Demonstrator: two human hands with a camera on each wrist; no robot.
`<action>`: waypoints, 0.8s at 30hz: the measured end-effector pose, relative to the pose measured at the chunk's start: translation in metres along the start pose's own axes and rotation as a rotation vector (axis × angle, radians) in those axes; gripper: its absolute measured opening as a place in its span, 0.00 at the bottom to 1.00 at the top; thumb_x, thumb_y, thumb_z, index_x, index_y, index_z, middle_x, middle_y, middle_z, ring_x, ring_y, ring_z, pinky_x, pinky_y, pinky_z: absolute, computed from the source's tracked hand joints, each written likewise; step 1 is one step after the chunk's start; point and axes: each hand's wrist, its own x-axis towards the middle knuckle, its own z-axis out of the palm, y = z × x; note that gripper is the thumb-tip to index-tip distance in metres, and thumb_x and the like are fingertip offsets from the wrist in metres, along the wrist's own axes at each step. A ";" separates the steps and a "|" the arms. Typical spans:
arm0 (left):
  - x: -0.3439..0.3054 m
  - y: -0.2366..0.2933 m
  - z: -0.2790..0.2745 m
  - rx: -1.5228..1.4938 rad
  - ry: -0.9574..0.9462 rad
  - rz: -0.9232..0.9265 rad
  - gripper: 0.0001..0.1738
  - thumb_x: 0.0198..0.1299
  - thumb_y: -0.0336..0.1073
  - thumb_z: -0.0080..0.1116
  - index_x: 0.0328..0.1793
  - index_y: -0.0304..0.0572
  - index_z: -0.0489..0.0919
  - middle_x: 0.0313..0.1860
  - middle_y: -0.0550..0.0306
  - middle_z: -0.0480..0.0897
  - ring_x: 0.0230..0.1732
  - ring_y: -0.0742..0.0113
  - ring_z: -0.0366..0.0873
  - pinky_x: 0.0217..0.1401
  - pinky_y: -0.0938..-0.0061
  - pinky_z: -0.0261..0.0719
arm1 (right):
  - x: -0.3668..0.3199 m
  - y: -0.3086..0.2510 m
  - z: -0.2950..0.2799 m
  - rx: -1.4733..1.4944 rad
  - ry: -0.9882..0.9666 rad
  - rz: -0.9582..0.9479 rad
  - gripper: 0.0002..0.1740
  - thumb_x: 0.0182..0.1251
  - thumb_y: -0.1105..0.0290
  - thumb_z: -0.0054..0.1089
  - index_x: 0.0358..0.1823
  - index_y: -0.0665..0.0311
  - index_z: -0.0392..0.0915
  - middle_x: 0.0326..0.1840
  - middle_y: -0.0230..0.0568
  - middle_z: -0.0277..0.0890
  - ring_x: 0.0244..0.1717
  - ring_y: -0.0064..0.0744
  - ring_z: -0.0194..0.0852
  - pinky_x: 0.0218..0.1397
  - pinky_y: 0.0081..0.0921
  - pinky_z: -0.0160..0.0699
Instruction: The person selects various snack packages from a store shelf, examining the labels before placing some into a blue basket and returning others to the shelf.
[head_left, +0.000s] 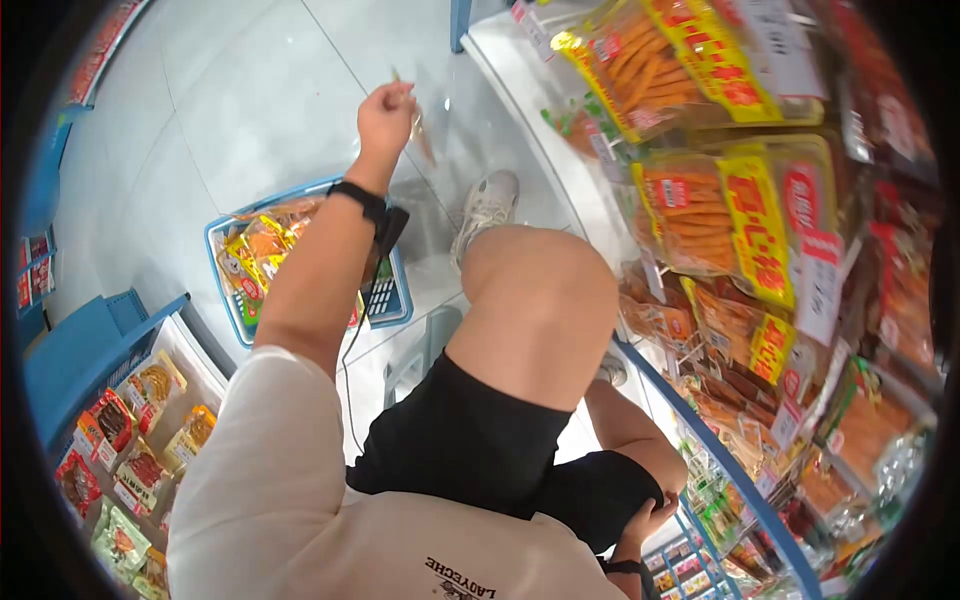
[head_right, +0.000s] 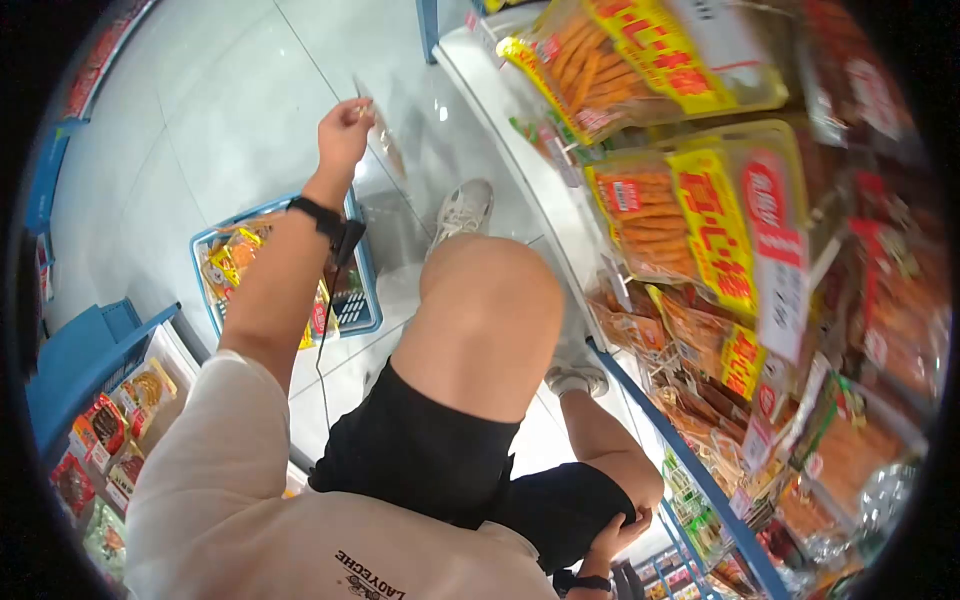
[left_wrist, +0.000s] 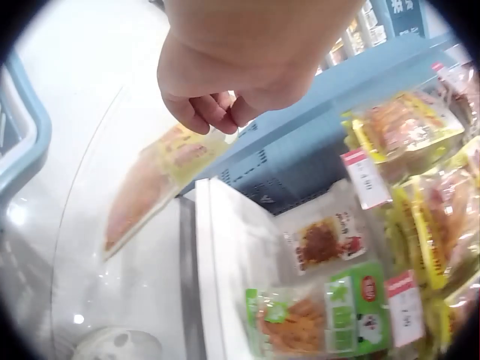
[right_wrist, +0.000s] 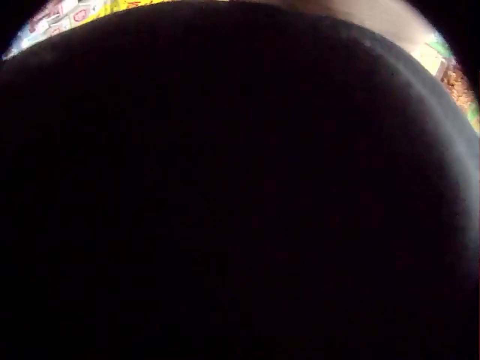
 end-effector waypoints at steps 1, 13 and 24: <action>-0.013 0.014 -0.009 -0.045 -0.009 0.002 0.09 0.56 0.25 0.61 0.44 0.37 0.83 0.29 0.62 0.82 0.30 0.78 0.77 0.35 0.81 0.75 | -0.002 0.003 0.001 0.052 0.009 -0.032 0.32 0.57 0.59 0.51 0.61 0.72 0.62 0.58 0.59 0.63 0.60 0.57 0.62 0.68 0.48 0.58; -0.208 0.266 -0.115 -0.414 -0.299 0.136 0.08 0.60 0.23 0.62 0.46 0.35 0.80 0.33 0.63 0.81 0.35 0.80 0.76 0.40 0.83 0.75 | -0.003 -0.129 -0.025 0.792 -0.364 -0.316 0.25 0.58 0.73 0.65 0.57 0.66 0.71 0.57 0.48 0.73 0.60 0.42 0.72 0.61 0.33 0.72; -0.410 0.391 -0.115 -0.539 -1.082 0.264 0.08 0.61 0.19 0.59 0.46 0.32 0.80 0.42 0.56 0.78 0.45 0.71 0.78 0.49 0.78 0.76 | -0.065 -0.272 -0.053 1.177 -0.493 -0.938 0.41 0.52 0.66 0.72 0.67 0.65 0.60 0.58 0.49 0.73 0.58 0.42 0.74 0.60 0.33 0.73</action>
